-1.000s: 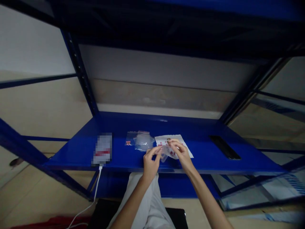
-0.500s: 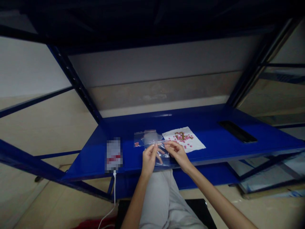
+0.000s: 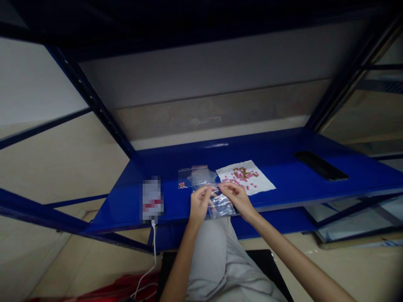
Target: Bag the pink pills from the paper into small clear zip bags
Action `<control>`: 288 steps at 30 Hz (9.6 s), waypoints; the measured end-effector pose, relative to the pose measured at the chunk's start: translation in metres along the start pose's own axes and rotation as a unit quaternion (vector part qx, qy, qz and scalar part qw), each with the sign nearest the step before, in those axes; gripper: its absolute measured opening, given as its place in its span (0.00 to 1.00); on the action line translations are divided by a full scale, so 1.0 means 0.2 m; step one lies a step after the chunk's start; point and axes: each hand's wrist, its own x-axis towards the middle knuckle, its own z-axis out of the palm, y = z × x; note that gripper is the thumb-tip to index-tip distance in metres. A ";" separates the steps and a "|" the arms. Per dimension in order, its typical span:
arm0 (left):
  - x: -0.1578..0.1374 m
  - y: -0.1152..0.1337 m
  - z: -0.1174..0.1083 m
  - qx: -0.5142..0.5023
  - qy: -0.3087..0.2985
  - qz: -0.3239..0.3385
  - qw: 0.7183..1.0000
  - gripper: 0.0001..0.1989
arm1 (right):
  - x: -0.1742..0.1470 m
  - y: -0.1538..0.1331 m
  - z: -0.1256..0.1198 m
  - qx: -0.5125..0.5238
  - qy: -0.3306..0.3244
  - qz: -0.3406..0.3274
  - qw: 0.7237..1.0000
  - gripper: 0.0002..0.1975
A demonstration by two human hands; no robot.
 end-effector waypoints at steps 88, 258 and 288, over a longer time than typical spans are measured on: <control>0.00 -0.05 0.01 0.102 0.037 0.071 0.992 0.19 | -0.03 0.01 -0.02 -0.035 -0.039 0.044 0.998 0.15; -0.32 0.47 0.09 0.497 0.101 0.211 0.836 0.11 | -0.22 -0.51 0.10 -0.249 -0.120 -0.127 0.953 0.15; 0.12 0.21 0.33 0.107 0.119 0.228 0.960 0.16 | 0.11 -0.29 -0.41 0.001 0.044 0.093 0.995 0.20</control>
